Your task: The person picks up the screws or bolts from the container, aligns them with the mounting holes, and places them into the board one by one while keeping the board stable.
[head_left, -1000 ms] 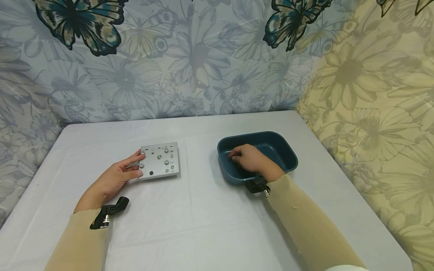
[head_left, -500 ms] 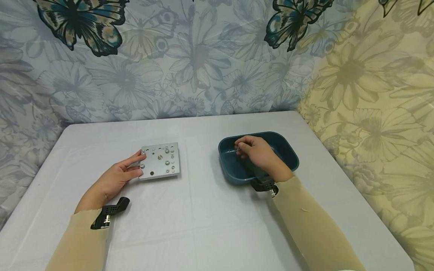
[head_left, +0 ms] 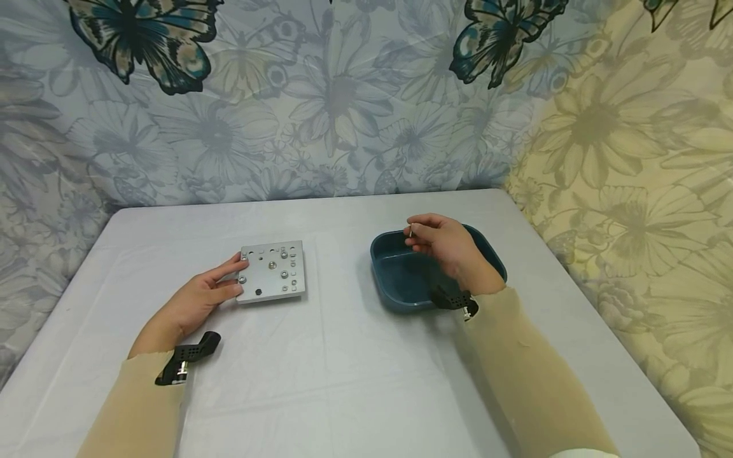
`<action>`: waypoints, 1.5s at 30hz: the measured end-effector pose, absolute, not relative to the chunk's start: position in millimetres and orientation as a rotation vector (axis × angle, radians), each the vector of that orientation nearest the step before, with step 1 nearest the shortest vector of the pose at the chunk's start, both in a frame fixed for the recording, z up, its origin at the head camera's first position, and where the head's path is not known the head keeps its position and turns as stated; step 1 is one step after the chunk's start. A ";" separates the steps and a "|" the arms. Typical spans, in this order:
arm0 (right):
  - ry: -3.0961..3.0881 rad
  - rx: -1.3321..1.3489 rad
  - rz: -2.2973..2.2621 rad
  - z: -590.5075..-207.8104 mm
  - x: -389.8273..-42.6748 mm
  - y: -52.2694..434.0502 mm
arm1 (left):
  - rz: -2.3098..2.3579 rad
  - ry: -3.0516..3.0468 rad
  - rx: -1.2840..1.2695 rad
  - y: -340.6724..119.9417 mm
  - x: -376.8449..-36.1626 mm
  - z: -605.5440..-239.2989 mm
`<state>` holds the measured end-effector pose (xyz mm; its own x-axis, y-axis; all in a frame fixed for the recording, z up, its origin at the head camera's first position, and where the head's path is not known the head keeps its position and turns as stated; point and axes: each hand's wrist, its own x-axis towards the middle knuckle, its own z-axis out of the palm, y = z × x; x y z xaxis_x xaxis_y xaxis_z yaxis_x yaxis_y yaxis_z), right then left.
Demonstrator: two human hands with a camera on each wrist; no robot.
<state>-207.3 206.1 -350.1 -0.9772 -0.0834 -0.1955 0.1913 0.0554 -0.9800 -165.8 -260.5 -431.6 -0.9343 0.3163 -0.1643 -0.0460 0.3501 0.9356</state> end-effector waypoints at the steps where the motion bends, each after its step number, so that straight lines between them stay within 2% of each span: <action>1: 2.110 0.117 -2.053 -347.3 -208.8 204.5 | 1.614 2.296 0.238 -260.5 -165.9 -431.4; 6: 2.011 0.110 -2.150 -335.0 -220.6 185.5 | 1.629 2.280 0.231 -260.5 -165.6 -429.6; 13: 1.965 0.068 -2.132 -331.5 -239.4 122.9 | 1.687 2.244 0.262 -259.3 -163.8 -429.0; 24: 2.223 -0.028 -1.842 -365.0 -250.5 32.9 | 1.736 2.194 0.283 -259.6 -166.0 -436.5; 30: 2.280 -0.057 -1.815 -380.3 -253.0 14.9 | 1.731 2.213 0.289 -261.6 -168.3 -436.1; 45: 2.367 -0.128 -1.744 -394.0 -253.0 4.5 | 1.729 2.208 0.267 -261.8 -168.9 -435.3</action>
<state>-253.0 4.5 -394.0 -0.9765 -0.1866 -0.1081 0.0480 0.3009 -0.9525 -168.9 -261.8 -435.3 -0.9303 0.3404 -0.1365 -0.0510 0.2486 0.9673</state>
